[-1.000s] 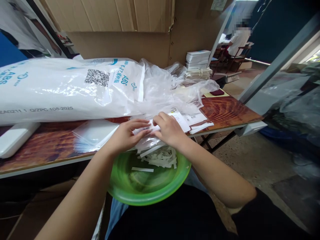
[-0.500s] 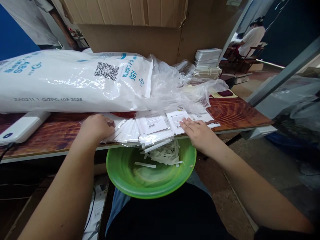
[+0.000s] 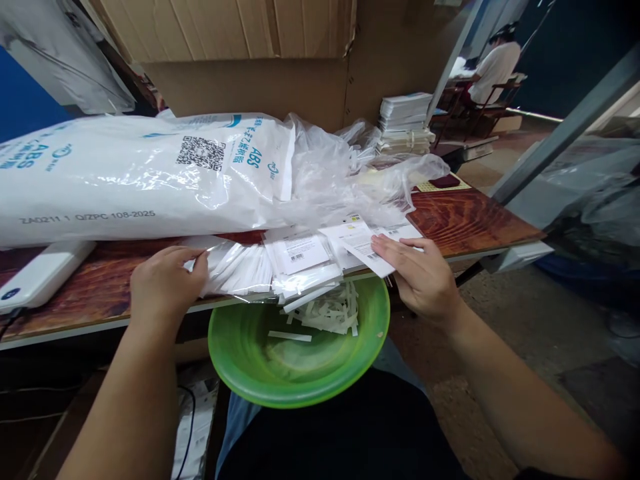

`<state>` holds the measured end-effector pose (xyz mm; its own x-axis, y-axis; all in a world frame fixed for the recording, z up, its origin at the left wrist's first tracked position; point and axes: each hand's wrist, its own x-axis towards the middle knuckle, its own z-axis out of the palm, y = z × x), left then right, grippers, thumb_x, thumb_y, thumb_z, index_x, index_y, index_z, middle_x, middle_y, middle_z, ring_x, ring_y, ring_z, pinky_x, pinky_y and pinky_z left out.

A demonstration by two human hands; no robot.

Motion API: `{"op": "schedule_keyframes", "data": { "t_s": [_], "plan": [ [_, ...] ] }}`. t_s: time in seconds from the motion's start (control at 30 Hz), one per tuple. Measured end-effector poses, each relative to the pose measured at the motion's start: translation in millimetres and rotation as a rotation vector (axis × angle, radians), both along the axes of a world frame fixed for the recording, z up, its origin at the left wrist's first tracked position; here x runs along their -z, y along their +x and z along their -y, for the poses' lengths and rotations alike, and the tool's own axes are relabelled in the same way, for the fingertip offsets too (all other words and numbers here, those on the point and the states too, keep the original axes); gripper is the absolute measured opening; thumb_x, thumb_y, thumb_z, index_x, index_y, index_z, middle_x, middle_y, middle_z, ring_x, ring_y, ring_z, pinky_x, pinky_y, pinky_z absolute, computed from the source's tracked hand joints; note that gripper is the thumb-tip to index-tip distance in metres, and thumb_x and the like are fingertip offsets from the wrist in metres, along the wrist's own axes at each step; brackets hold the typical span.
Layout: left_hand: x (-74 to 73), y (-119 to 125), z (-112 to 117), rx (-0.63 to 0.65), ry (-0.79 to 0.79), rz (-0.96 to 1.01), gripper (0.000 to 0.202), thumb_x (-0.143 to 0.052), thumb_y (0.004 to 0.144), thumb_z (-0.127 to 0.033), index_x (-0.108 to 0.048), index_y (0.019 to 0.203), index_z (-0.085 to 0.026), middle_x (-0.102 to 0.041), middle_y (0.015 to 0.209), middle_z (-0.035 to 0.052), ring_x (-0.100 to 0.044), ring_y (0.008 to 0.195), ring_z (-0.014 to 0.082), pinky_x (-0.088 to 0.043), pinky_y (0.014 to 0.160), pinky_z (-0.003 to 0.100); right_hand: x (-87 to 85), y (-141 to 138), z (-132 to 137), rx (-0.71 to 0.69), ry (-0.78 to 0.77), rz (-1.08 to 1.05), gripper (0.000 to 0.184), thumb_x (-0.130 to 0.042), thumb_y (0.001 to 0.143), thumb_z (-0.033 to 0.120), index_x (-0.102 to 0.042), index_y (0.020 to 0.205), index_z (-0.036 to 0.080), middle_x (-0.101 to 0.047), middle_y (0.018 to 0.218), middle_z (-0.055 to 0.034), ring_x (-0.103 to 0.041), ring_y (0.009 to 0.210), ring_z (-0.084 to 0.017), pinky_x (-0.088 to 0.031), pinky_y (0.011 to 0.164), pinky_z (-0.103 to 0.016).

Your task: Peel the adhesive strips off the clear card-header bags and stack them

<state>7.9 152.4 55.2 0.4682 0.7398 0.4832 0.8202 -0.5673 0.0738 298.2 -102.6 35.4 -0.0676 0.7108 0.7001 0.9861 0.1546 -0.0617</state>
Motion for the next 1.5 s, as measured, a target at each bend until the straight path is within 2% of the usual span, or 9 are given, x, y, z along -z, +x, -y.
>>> {"op": "schedule_keyframes", "data": {
  "t_s": [0.1, 0.2, 0.27, 0.43, 0.53, 0.7, 0.83, 1.17, 1.5],
  "plan": [
    [-4.4, 16, 28, 0.26, 0.16, 0.166, 0.021, -0.054, 0.085, -0.032, -0.07, 0.091, -0.02, -0.071, 0.094, 0.0021, -0.065, 0.087, 0.0178, -0.049, 0.077, 0.027, -11.5, -25, 9, -0.165, 0.102, -0.06, 0.048, -0.05, 0.088, 0.012, -0.047, 0.135, 0.019, -0.056, 0.134, -0.0101, -0.052, 0.126, -0.023, -0.042, 0.098, -0.042],
    [-9.1, 44, 49, 0.536, -0.009, 0.135, 0.022, -0.054, 0.085, -0.028, -0.072, 0.089, -0.017, -0.071, 0.095, 0.0047, -0.065, 0.083, 0.0178, -0.05, 0.074, 0.027, -17.8, -43, 9, -0.298, 0.002, -0.032, 0.041, -0.048, 0.09, 0.013, -0.051, 0.13, 0.018, -0.056, 0.134, -0.0077, -0.049, 0.128, -0.02, -0.039, 0.102, -0.042],
    [-11.2, 60, 55, 0.646, -0.093, 0.121, 0.022, -0.055, 0.086, -0.029, -0.073, 0.089, -0.018, -0.071, 0.093, 0.0042, -0.065, 0.082, 0.0166, -0.05, 0.073, 0.026, -18.0, -45, 8, -0.336, -0.081, -0.011, 0.035, -0.045, 0.093, 0.014, -0.054, 0.126, 0.017, -0.058, 0.132, -0.0066, -0.048, 0.129, -0.018, -0.037, 0.103, -0.041],
    [-18.0, 73, 54, 0.724, -0.288, 0.095, 0.021, -0.058, 0.085, -0.033, -0.075, 0.091, -0.02, -0.071, 0.095, 0.0025, -0.065, 0.083, 0.0146, -0.05, 0.072, 0.024, -12.6, -33, 6, -0.279, -0.101, -0.001, 0.03, -0.046, 0.094, 0.014, -0.057, 0.122, 0.016, -0.062, 0.127, -0.0072, -0.052, 0.125, -0.017, -0.038, 0.099, -0.04],
    [-21.8, 76, 56, 0.763, -0.329, 0.053, 0.02, -0.058, 0.084, -0.031, -0.075, 0.089, -0.02, -0.071, 0.096, 0.0024, -0.065, 0.086, 0.0156, -0.05, 0.078, 0.026, -13.8, -32, 3, -0.231, -0.082, 0.082, 0.029, -0.046, 0.093, 0.013, -0.057, 0.12, 0.014, -0.063, 0.126, -0.0076, -0.054, 0.122, -0.018, -0.038, 0.099, -0.04],
    [-25.7, 83, 52, 0.767, -0.301, -0.053, 0.02, -0.058, 0.082, -0.027, -0.075, 0.09, -0.019, -0.072, 0.099, 0.003, -0.066, 0.09, 0.0181, -0.05, 0.084, 0.03, -29.2, -44, -1, -0.213, -0.033, 0.227, 0.027, -0.047, 0.094, 0.014, -0.058, 0.118, 0.012, -0.063, 0.126, -0.008, -0.056, 0.12, -0.018, -0.039, 0.099, -0.04],
    [-31.7, 84, 48, 0.735, -0.356, -0.113, 0.022, -0.057, 0.08, -0.026, -0.074, 0.093, -0.02, -0.072, 0.1, 0.0024, -0.066, 0.092, 0.0187, -0.05, 0.087, 0.031, -37.0, -47, 0, -0.215, -0.063, 0.264, 0.025, -0.047, 0.095, 0.014, -0.059, 0.117, 0.013, -0.062, 0.127, -0.0071, -0.055, 0.122, -0.018, -0.037, 0.1, -0.042],
    [-39.7, 81, 55, 0.467, -0.555, -0.03, 0.023, -0.06, 0.074, -0.031, -0.074, 0.09, -0.023, -0.074, 0.089, -0.0002, -0.066, 0.078, 0.0175, -0.049, 0.074, 0.029, -26.7, -51, 2, -0.238, -0.058, 0.182, 0.025, -0.048, 0.094, 0.012, -0.06, 0.116, 0.011, -0.065, 0.122, -0.0071, -0.057, 0.119, -0.015, -0.041, 0.097, -0.037],
    [-42.4, 79, 54, 0.416, -0.627, 0.01, 0.024, -0.061, 0.074, -0.036, -0.074, 0.089, -0.024, -0.074, 0.086, -0.0002, -0.066, 0.075, 0.0165, -0.048, 0.068, 0.026, -25.7, -52, 3, -0.241, -0.066, 0.165, 0.025, -0.048, 0.093, 0.012, -0.06, 0.115, 0.011, -0.065, 0.122, -0.0076, -0.056, 0.119, -0.015, -0.041, 0.098, -0.037]
  ]
}}
